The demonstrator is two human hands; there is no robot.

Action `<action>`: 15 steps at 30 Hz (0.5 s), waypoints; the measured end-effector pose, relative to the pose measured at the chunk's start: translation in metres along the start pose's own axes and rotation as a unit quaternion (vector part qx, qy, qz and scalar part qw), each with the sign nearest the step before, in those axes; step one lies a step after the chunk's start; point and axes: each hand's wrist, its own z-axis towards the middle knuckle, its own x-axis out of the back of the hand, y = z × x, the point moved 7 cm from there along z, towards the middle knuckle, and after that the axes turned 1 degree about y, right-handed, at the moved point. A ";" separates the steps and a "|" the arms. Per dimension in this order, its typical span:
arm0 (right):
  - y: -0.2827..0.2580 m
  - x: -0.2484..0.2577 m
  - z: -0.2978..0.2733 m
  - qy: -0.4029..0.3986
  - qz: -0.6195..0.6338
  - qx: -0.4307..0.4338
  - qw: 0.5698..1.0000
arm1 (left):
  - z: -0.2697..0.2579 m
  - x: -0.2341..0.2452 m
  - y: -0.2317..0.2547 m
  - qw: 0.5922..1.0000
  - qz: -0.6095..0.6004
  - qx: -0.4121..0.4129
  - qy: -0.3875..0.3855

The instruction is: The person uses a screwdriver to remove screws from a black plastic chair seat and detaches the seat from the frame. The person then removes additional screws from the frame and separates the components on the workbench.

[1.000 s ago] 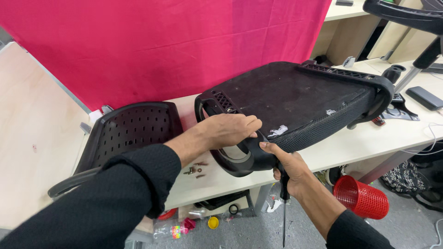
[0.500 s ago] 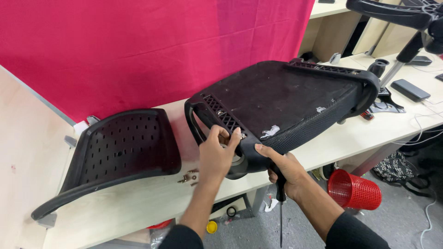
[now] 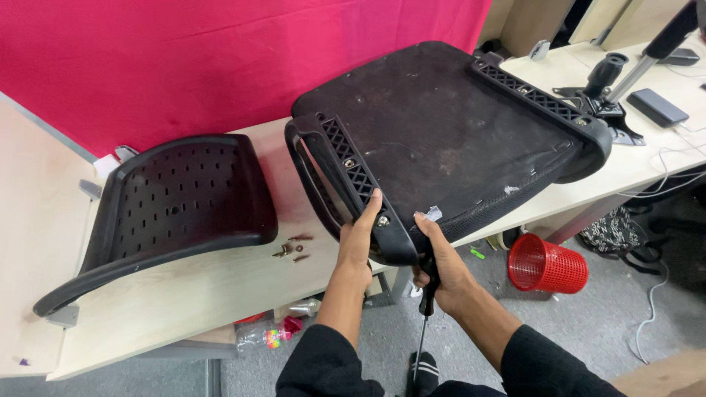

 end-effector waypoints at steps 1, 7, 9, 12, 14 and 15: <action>-0.002 0.000 -0.001 0.003 -0.013 0.004 1.000 | 0.002 -0.003 -0.001 1.000 -0.024 -0.004 -0.002; -0.003 0.001 -0.005 0.080 -0.020 -0.022 0.996 | 0.009 -0.008 0.010 0.996 -0.054 -0.060 0.040; -0.014 0.004 -0.006 0.086 -0.076 0.005 0.993 | 0.014 -0.010 0.016 0.996 -0.021 -0.058 0.066; -0.036 0.016 -0.006 0.132 -0.200 -0.005 0.971 | 0.019 -0.016 0.023 0.995 0.031 -0.059 0.070; -0.054 0.028 -0.013 0.157 -0.284 -0.001 0.946 | 0.018 -0.021 0.024 0.995 0.006 -0.079 0.064; -0.065 0.033 -0.019 0.161 -0.318 0.017 0.934 | 0.019 -0.021 0.025 0.994 -0.007 -0.091 0.061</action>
